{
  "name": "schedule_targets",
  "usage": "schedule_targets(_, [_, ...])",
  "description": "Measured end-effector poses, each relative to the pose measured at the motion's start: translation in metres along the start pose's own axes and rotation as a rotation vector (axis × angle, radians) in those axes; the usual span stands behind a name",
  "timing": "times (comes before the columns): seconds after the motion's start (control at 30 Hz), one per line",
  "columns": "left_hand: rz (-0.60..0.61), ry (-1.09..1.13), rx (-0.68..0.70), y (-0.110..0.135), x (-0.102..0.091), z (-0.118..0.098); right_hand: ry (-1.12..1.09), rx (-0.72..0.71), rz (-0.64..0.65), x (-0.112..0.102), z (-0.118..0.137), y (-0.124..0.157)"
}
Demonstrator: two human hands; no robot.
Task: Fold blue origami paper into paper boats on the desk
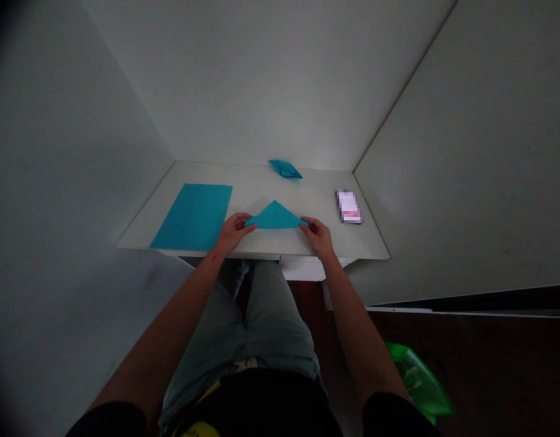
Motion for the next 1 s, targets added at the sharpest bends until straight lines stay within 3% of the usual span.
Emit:
schedule_targets(0.17, [0.021,-0.054,-0.040,0.000,0.000,0.001,0.013,0.026,0.030,-0.001,0.005,0.002])
schedule_targets(0.4, [-0.024,-0.163,0.060,0.000,-0.003,-0.007,0.016,-0.018,0.029,0.000,0.010,0.003])
schedule_targets(0.53, [0.004,-0.141,-0.019,0.000,-0.001,-0.007,0.061,-0.077,-0.008,-0.001,0.014,0.004])
schedule_targets(0.67, [-0.040,-0.047,0.016,0.000,0.002,-0.007,0.040,-0.022,0.049,0.003,0.016,0.005])
schedule_targets(1.0, [0.116,-0.182,0.008,0.008,0.005,-0.010,0.105,-0.026,0.071,0.000,0.020,0.009])
Point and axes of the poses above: each hand's wrist, its own y-axis away from the middle knuckle, its own x-axis out of the palm, z = x × y, the point moved 3 cm from there along -y, towards the middle knuckle, and after that the axes turned 6 degrees about x, right-handed, at the moved point
